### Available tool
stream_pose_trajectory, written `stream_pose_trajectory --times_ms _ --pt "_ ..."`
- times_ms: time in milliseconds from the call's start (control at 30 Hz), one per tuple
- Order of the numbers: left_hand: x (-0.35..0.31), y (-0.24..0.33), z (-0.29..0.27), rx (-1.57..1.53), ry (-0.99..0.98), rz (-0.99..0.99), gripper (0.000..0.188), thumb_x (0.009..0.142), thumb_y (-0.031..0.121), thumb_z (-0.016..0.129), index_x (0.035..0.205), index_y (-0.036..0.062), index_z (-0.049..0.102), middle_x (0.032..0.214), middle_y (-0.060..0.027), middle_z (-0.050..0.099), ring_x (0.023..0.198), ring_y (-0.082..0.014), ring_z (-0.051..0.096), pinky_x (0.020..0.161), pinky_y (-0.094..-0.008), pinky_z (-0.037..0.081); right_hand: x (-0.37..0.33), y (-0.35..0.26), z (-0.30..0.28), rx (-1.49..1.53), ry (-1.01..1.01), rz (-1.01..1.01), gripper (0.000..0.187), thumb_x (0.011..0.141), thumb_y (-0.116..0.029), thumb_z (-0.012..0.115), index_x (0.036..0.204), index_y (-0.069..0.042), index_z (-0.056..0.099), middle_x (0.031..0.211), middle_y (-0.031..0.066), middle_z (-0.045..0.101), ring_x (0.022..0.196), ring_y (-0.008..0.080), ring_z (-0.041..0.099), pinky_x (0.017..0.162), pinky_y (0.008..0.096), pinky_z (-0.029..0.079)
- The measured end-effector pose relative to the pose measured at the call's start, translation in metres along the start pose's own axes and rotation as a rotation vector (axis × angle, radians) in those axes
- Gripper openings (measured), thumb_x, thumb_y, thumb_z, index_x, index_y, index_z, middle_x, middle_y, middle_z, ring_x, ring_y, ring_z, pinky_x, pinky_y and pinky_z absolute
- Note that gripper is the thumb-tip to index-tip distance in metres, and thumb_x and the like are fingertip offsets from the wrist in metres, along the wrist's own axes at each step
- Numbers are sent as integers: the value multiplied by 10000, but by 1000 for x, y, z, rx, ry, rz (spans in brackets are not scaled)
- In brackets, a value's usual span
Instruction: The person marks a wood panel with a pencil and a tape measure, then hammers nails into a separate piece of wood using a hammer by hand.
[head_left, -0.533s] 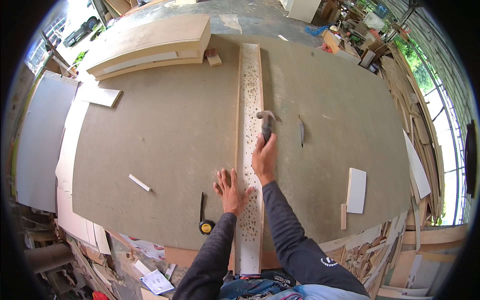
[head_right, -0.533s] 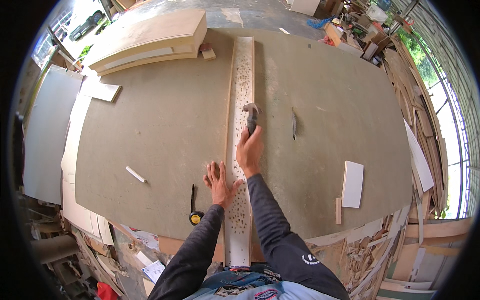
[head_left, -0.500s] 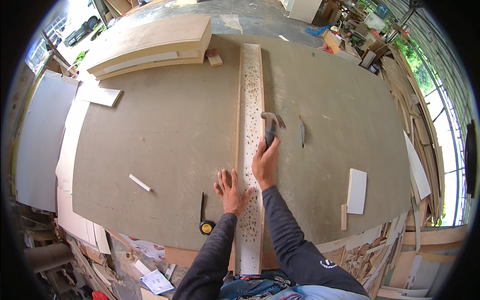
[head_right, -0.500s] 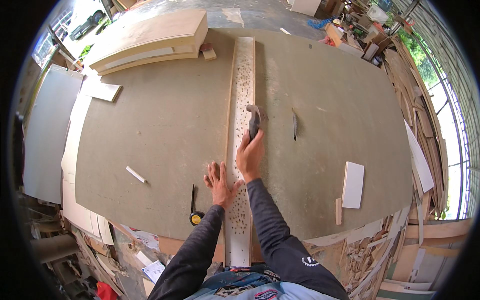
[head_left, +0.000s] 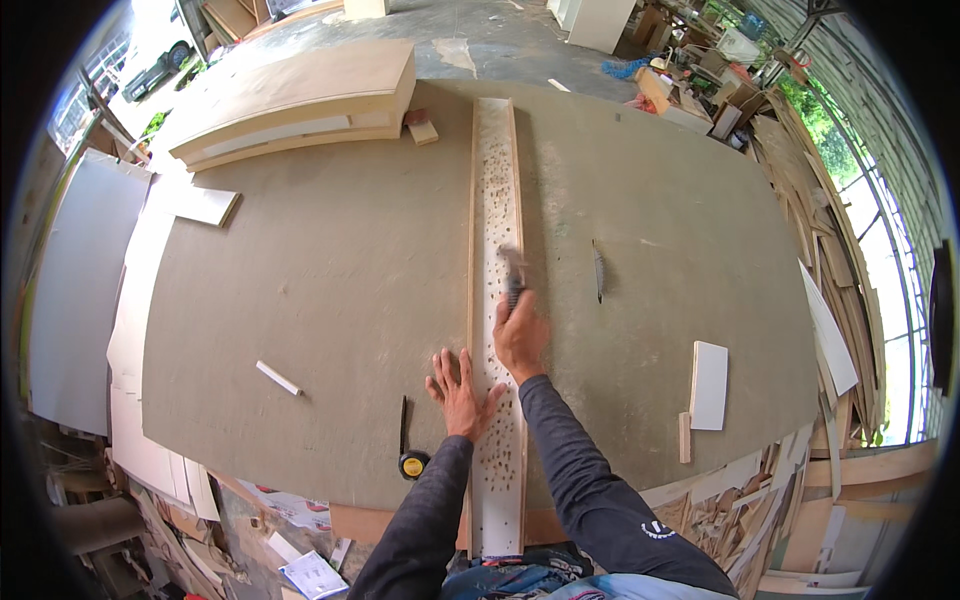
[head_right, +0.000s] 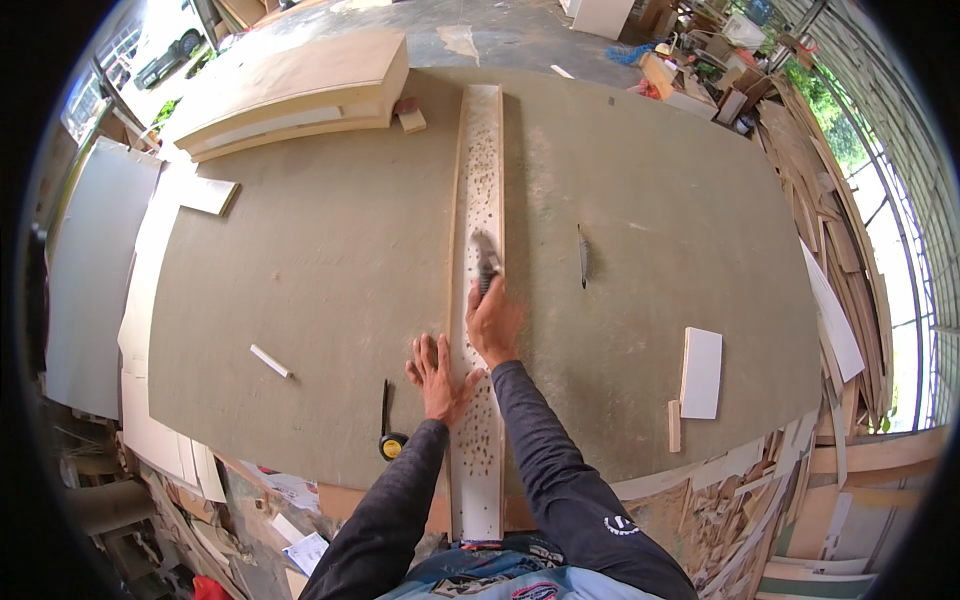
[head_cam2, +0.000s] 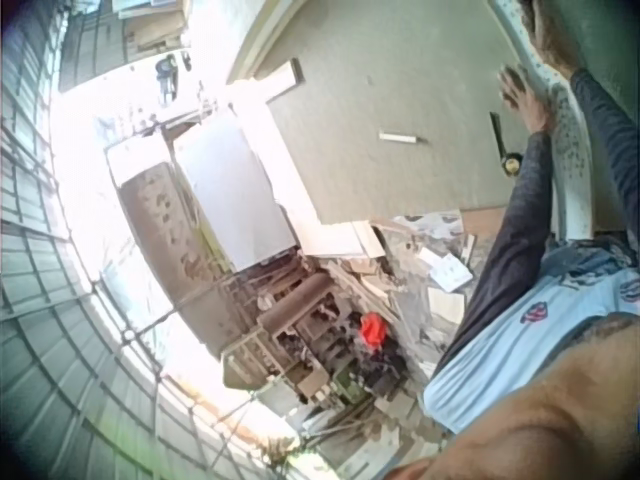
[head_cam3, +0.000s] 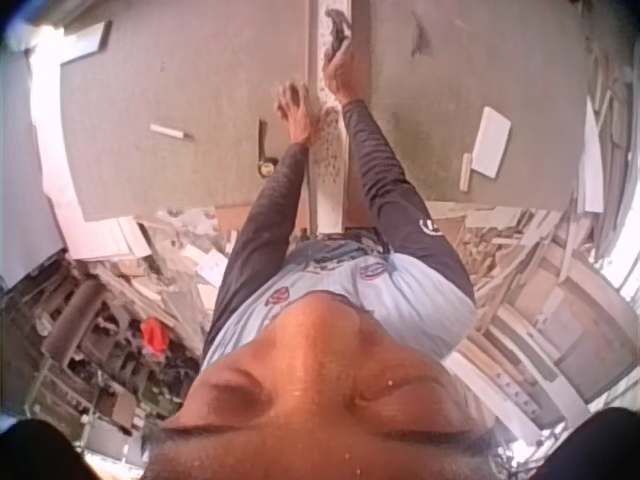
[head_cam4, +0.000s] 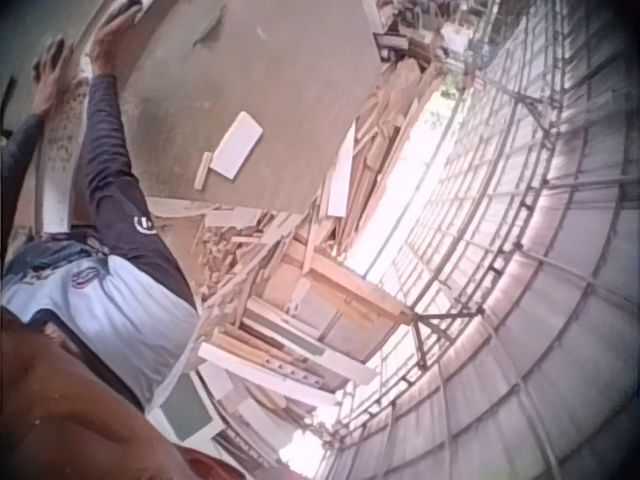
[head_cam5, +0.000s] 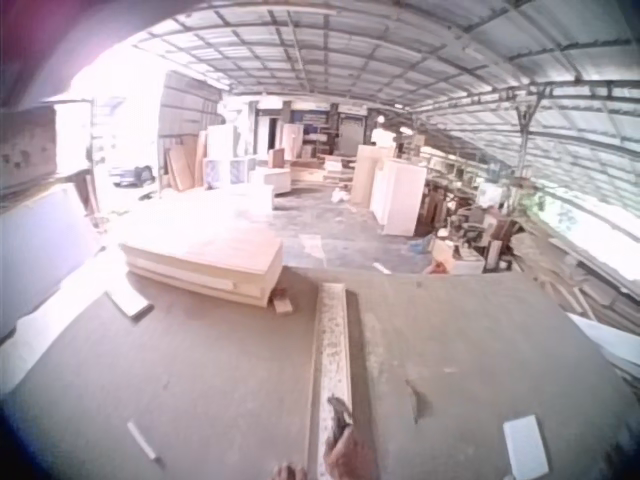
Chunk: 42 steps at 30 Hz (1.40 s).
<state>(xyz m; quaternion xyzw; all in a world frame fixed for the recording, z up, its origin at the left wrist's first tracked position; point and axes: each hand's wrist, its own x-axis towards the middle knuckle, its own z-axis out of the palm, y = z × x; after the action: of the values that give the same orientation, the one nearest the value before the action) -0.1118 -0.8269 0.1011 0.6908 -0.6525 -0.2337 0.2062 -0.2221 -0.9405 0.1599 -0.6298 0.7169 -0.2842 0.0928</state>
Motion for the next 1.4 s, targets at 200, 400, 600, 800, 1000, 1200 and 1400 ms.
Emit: stream_pose_trajectory --times_ms 200,400,600,800,1000,1200,1400 --pt "-1 -6 1 5 -5 -15 952 829 563 658 1533 96 218 1594 -203 103 1491 -361 -5 1154 -559 -51 8 -6 3 24 -55 -15 316 960 -300 514 1020 8 481 702 236 654 659 420 662 608 520 501" --pt "1 -3 -1 -38 -14 5 924 842 566 644 1526 91 243 1590 -220 110 1487 -384 -2 1143 -589 -52 15 16 20 -109 -234 25 375 955 -350 514 1025 18 503 732 239 659 690 443 654 633 537 493" --pt "3 -2 -1 -11 -33 -15 944 832 562 665 1529 96 232 1600 -190 94 1491 -360 -10 1154 -555 -67 123 21 33 163 135 9 362 968 -358 528 959 4 513 744 250 638 686 448 627 601 547 459" --pt "-1 -5 -5 -7 -41 -30 941 829 564 672 1523 94 244 1601 -191 91 1490 -363 -13 1154 -549 -72 211 -10 52 151 391 17 360 982 -363 499 1006 -4 523 798 250 658 725 445 637 649 541 479" --pt "2 -2 -5 -26 -57 -23 929 840 573 657 1521 92 247 1595 -203 97 1488 -370 -9 1148 -555 -65 261 19 78 -132 -20 61 395 949 -355 528 1106 7 550 843 256 681 836 414 670 733 523 509" --pt "1 -8 -6 -11 -18 -27 921 844 566 655 1519 91 248 1589 -205 115 1488 -369 -3 1144 -561 -62 231 -13 82 -4 188 99 408 956 -335 496 978 50 628 850 256 684 812 403 678 732 528 517" --pt "0 -6 -7 -21 1 -19 915 844 569 652 1517 92 256 1591 -204 118 1489 -369 10 1144 -565 -55 247 -21 84 -8 119 154 419 935 -345 519 978 57 632 894 257 687 852 439 668 758 524 521"
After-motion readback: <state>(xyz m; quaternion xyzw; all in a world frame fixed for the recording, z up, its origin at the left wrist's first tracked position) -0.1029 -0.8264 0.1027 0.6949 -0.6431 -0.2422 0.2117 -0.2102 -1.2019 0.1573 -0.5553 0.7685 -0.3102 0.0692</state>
